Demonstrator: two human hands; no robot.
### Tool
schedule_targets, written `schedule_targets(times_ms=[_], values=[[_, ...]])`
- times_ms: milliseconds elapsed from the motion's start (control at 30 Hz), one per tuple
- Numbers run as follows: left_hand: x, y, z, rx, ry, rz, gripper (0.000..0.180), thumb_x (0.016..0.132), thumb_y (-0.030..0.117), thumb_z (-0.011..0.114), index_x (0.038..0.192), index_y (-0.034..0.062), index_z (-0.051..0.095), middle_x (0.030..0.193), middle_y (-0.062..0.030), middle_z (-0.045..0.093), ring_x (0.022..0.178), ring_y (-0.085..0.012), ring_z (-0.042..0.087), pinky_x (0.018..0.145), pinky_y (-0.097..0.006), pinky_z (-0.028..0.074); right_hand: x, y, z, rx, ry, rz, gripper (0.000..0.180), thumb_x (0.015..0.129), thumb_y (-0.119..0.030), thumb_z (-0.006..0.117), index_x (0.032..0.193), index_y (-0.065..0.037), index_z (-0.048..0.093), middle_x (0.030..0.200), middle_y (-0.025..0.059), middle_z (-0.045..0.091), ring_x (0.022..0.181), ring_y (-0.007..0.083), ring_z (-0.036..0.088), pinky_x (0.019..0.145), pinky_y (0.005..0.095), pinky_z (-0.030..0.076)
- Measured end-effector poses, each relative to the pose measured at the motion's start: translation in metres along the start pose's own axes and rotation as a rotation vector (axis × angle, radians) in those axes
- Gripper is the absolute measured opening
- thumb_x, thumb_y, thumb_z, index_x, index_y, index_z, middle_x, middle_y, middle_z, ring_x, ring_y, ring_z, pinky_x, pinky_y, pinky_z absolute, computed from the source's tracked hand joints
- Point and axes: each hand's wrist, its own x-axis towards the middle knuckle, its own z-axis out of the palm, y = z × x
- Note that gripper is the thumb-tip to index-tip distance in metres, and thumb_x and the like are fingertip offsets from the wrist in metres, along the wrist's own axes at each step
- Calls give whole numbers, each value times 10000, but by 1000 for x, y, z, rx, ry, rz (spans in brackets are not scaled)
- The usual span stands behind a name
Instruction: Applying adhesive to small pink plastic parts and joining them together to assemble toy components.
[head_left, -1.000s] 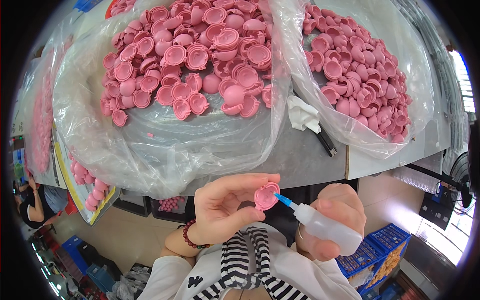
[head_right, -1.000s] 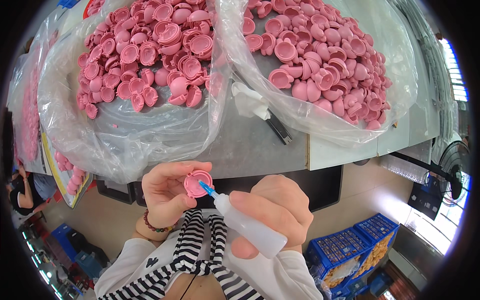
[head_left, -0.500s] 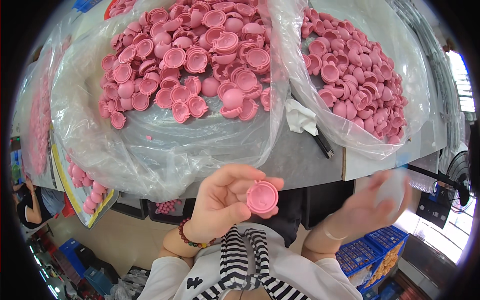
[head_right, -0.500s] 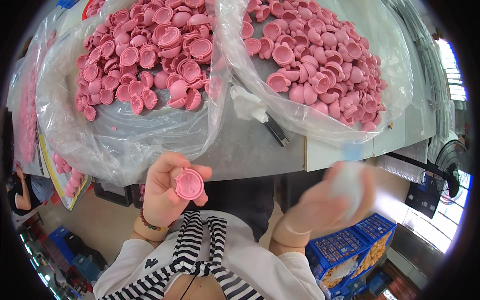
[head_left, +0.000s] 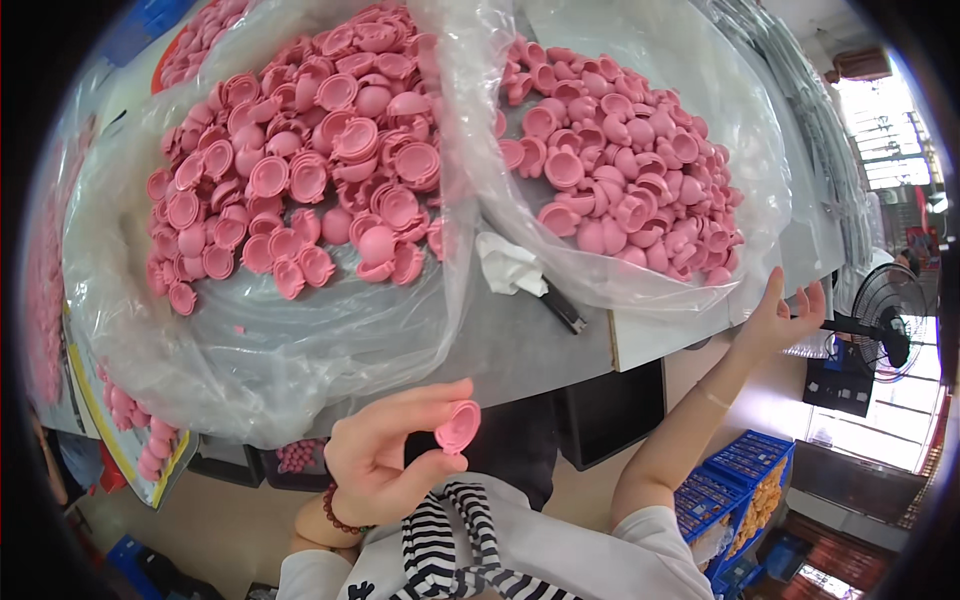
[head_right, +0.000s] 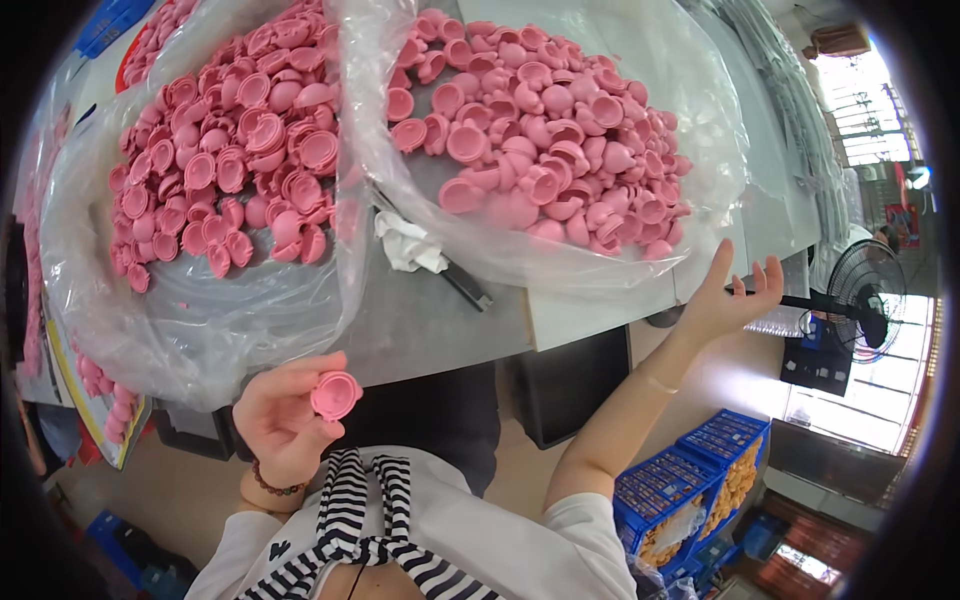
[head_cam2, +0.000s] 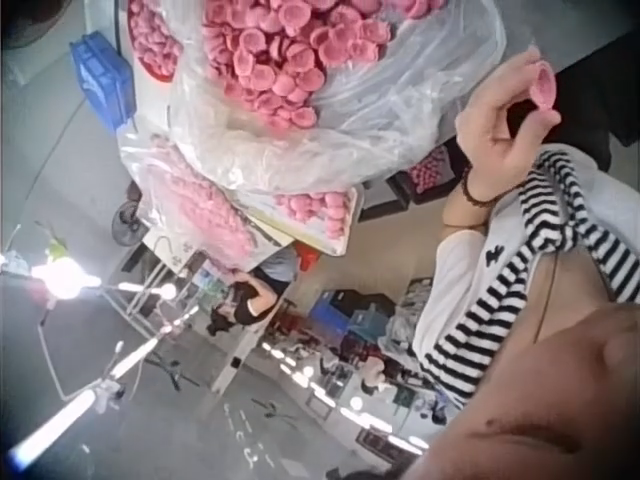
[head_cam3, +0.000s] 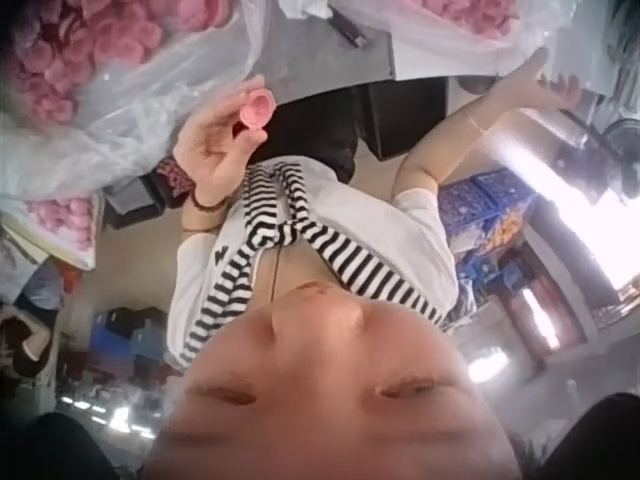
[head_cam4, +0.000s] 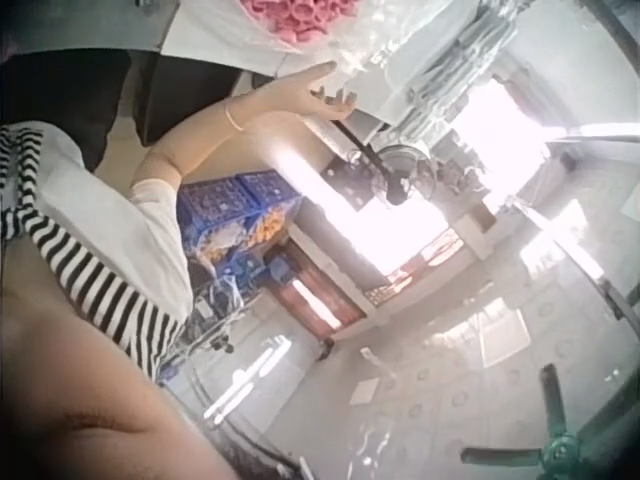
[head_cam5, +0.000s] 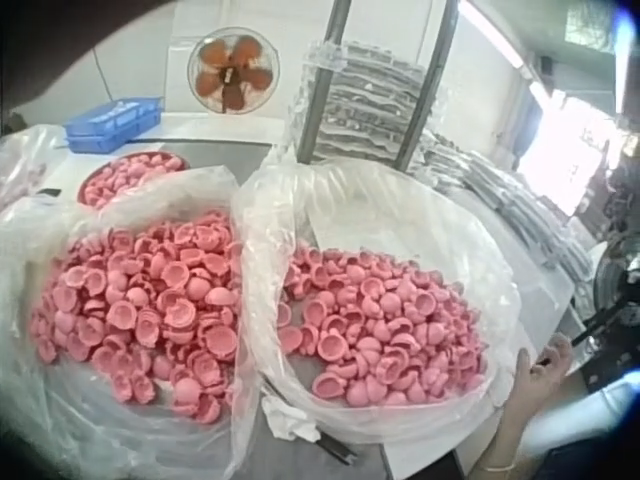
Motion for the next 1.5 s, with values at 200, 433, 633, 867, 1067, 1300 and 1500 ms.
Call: schedule_targets(times_ms=[200,433,633,867,1067,1300,1500], values=[[5,1,2,87,-14,16,389,646,-55,693,1000,-82,534,1034,-254,555,941,-256,577,816,-311,456,-21,-79,-6,374,-289,-75,173,740,-30,630,898,-10,563,844,69,569,724,135,503,604,227,379],[6,-3,5,-98,-14,-65,396,637,-107,663,1009,-86,529,1055,-269,536,990,-276,551,826,-333,463,-3,-73,-31,311,-566,-186,120,805,-76,556,736,15,591,682,52,538,603,128,491,477,213,326],[6,-3,5,-134,-74,-97,399,642,-103,661,1017,-86,525,1052,-273,536,976,-276,557,806,-332,477,3,-81,3,57,-778,-494,342,714,6,567,1053,-34,554,915,128,563,763,254,539,728,312,432],[-4,-3,-2,-189,43,-97,417,651,-89,654,1034,-64,492,1056,-290,523,964,-270,557,825,-344,465,-40,-145,-59,725,-1045,-77,248,656,51,589,886,-38,570,819,62,612,649,134,576,539,218,447],[0,-3,-6,-191,20,-107,418,665,-104,624,1050,-61,466,1089,-287,502,1001,-272,536,846,-353,455,-84,-179,-53,765,-1347,-176,280,669,23,615,939,-34,565,881,96,522,601,167,553,504,255,472],[4,-1,-8,-220,30,-156,437,697,-134,583,1112,-80,457,1151,-262,478,1042,-255,520,874,-337,442,-86,-173,-59,696,-1301,-265,338,669,38,637,999,25,563,916,95,486,713,170,573,597,268,477],[6,1,0,31,-2,-139,388,681,-93,637,1054,-56,536,1099,-175,548,881,-173,593,775,-265,481,-90,-177,-68,1218,-1259,108,340,588,10,729,907,5,611,917,115,585,753,185,584,579,217,471]])
